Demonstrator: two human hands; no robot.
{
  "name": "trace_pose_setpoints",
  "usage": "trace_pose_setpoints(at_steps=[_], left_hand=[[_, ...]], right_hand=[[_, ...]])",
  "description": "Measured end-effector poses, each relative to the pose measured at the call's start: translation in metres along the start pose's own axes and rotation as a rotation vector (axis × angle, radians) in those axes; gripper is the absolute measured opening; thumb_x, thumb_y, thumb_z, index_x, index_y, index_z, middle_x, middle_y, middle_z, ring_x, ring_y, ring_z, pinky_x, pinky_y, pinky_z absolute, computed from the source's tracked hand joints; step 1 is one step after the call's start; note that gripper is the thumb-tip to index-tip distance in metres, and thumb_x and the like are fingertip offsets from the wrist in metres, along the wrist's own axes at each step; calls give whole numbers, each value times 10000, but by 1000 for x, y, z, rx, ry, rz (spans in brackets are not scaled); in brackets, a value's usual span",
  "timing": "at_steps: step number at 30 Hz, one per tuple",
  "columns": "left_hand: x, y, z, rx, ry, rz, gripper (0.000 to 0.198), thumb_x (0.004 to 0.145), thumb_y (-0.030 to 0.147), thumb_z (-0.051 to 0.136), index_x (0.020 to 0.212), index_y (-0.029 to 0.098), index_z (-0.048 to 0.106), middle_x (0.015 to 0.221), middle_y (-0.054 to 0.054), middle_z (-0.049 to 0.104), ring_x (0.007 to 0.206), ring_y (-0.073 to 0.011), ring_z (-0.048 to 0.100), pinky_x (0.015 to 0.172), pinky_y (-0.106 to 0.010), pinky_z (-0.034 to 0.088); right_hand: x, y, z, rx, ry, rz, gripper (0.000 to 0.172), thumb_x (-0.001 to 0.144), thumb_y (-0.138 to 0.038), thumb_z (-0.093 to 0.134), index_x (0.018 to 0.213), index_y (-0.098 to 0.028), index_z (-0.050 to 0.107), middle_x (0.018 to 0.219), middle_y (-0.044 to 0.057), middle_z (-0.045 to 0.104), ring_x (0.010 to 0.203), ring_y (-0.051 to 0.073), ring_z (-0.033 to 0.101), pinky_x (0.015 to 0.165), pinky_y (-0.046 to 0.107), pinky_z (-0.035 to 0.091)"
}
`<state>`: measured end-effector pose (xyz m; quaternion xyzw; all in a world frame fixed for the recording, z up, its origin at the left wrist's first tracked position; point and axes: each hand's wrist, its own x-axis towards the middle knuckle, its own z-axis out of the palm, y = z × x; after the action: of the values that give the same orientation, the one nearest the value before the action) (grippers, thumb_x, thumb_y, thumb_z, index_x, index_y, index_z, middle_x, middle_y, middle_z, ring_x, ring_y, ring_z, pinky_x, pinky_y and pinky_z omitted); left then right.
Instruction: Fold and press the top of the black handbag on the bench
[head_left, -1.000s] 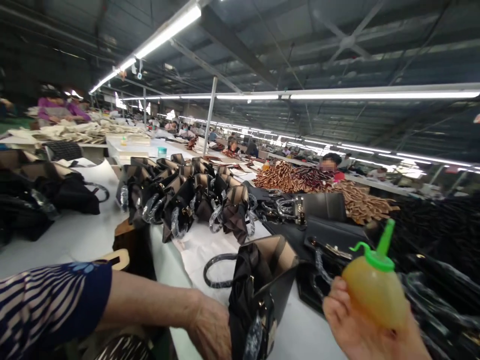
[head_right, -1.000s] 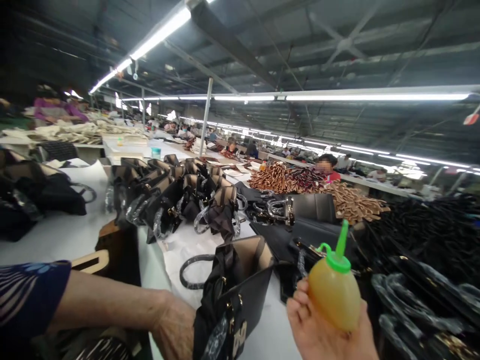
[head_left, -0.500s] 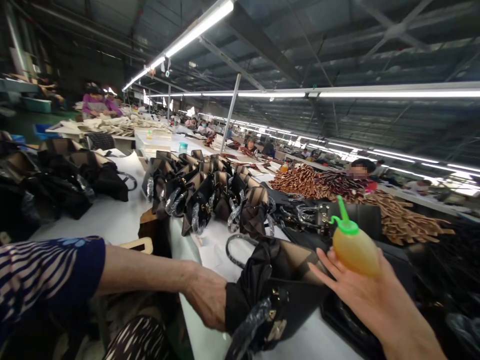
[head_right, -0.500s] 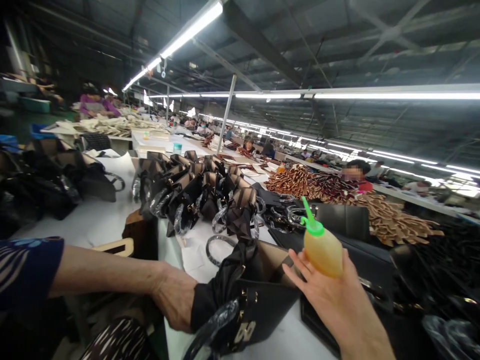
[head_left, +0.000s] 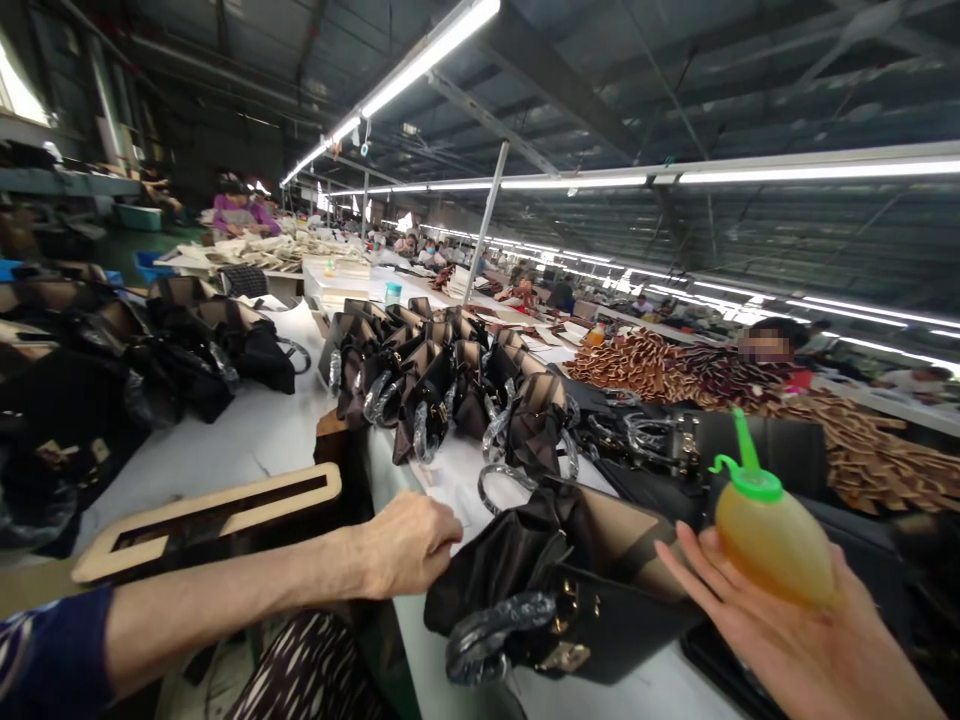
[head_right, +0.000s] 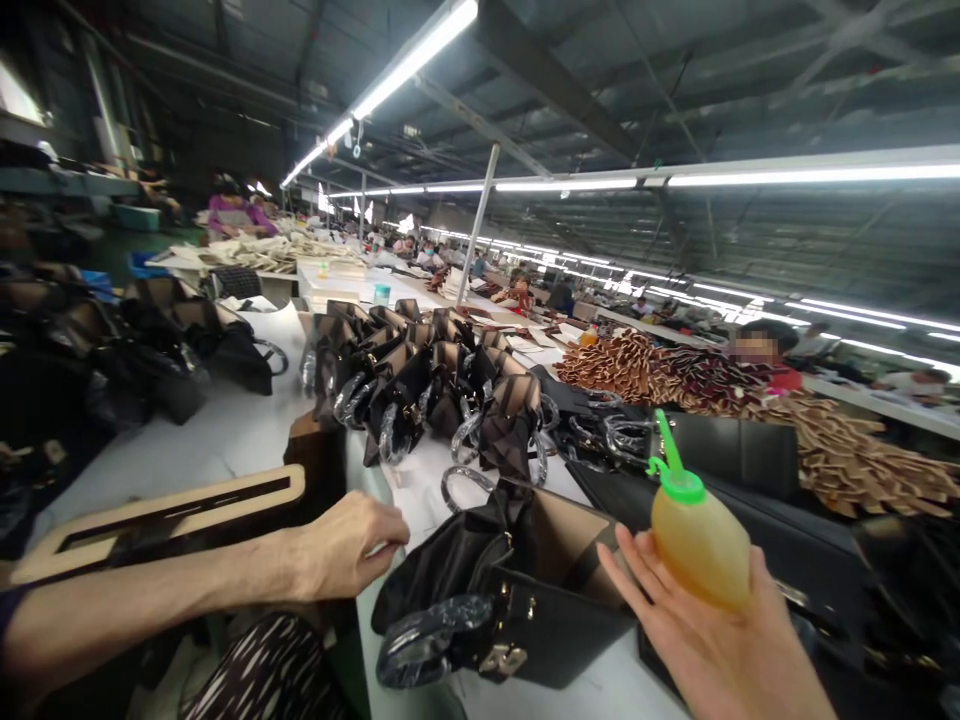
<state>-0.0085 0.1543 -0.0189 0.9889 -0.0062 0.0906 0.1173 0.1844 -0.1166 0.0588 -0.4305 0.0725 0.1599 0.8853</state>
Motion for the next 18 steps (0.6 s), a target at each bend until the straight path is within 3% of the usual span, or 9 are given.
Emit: trace_pose_setpoints(at_steps=[2,4,6,10,14,18], left_hand=[[17,15,-13,-208,123,-153,238,777,138,488,932,188,661,838,-12,686,720,-154,608,674,-254,461],[36,26,-15,-358,197,-204,295,793,194,513,1054,187,650,984,-26,691,788,-161,617,734,-260,472],[53,34,-9,-467,171,-217,319,791,240,539,1086,184,645,1018,-38,688,769,-168,625,730,-270,482],[75,39,7,-727,-51,-291,243,807,238,483,950,164,665,716,-4,648,462,-116,537,456,-230,405],[78,29,11,-814,-32,-270,94,757,199,555,733,158,637,517,49,508,437,-77,461,420,-185,333],[69,10,14,-883,-40,-411,168,785,248,556,644,159,543,487,50,484,454,-99,503,437,-190,389]], right_hand=[[-2,-1,-1,-18,21,-13,495,943,-362,416,1313,-33,424,1162,276,513,1046,413,584,716,611,541],[-6,-2,0,-27,19,-24,457,942,-327,411,1311,-58,438,1165,258,529,1041,405,591,737,621,534],[-11,-3,2,-30,25,-2,451,940,-292,396,1319,-50,426,1156,258,544,1021,398,603,714,614,549],[-21,-5,7,-56,66,10,485,955,-274,354,1347,8,393,1132,285,553,972,375,630,617,519,599],[-24,-5,6,-35,43,5,483,949,-260,368,1341,20,405,1147,299,551,986,382,624,639,529,596],[-22,-5,4,-36,56,30,501,957,-276,360,1378,-3,372,1164,293,549,1010,375,617,663,529,591]])
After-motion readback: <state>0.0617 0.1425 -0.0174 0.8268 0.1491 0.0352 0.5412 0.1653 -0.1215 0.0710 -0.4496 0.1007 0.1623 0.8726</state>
